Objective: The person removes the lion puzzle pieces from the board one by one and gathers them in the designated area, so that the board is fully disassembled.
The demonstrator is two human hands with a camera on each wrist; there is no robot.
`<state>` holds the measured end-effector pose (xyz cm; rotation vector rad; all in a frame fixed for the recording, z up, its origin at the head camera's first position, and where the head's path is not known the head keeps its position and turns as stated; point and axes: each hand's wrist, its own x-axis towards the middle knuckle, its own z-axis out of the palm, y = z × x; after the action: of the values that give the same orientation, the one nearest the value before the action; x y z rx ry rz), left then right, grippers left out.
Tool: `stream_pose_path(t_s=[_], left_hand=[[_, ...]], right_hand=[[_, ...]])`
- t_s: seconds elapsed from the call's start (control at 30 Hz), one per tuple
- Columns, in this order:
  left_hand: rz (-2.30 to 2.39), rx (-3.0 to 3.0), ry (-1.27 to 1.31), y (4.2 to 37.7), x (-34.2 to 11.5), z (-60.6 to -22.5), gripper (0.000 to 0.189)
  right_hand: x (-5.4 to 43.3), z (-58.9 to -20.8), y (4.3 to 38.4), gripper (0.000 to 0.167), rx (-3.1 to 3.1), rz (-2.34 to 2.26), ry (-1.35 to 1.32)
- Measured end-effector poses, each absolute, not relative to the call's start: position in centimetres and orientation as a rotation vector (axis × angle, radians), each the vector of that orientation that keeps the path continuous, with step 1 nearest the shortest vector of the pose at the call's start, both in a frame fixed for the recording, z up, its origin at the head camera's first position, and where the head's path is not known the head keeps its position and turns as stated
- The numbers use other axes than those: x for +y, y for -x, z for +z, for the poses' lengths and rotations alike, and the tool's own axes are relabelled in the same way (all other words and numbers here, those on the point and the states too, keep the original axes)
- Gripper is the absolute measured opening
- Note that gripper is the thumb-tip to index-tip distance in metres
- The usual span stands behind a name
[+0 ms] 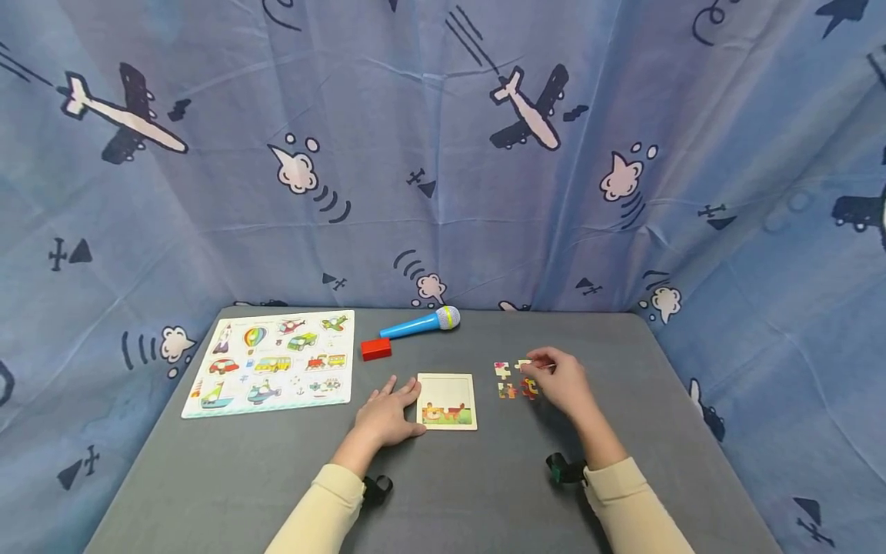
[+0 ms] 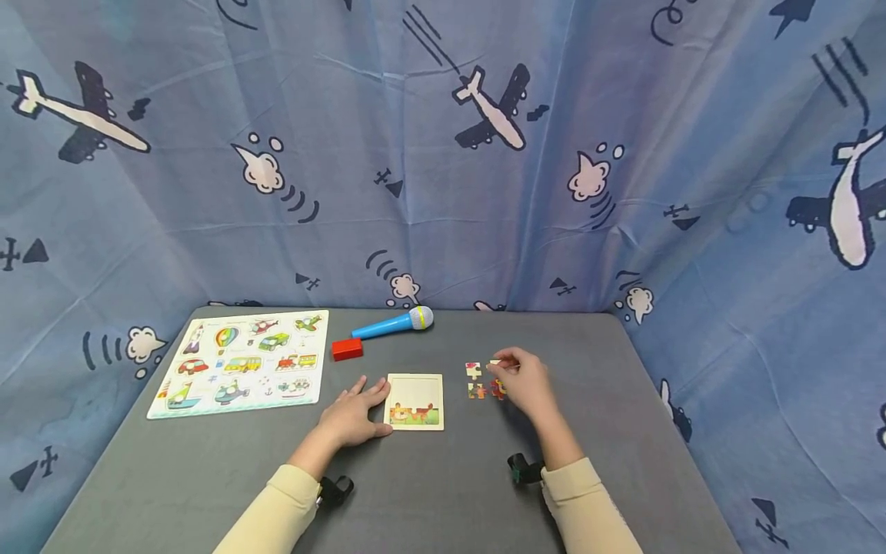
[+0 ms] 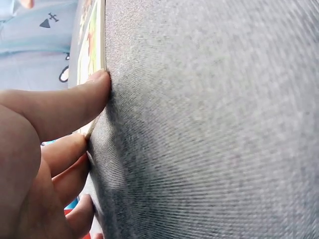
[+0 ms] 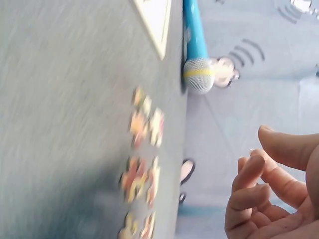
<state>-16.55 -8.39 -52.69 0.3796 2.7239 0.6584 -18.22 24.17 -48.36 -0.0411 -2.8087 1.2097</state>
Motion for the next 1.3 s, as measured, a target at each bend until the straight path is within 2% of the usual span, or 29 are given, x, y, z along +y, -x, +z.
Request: stream_pose_path(t_s=[0.13,0.77,0.97,1.3], left_hand=[[0.656,2.728,-0.367,16.5,-8.3,-52.7,0.081],[0.675,2.73,-0.317,16.5,-8.1,-53.0,0.082],[0.679,2.737,-0.314,16.6,-8.0,-53.0,0.081],[0.683,2.755,-0.348,16.5,-8.2,-53.0,0.081]], right_hand=[[22.1,-47.8,18.0,0.024,-2.773,1.272,0.003],[14.9,-49.3,17.0,0.023,-2.836,1.42,-0.121],[12.4,-49.9,16.6,0.027,-2.892,1.472,-0.182],[8.7,-51.4,15.9,0.034,-3.103,1.231,-0.266]])
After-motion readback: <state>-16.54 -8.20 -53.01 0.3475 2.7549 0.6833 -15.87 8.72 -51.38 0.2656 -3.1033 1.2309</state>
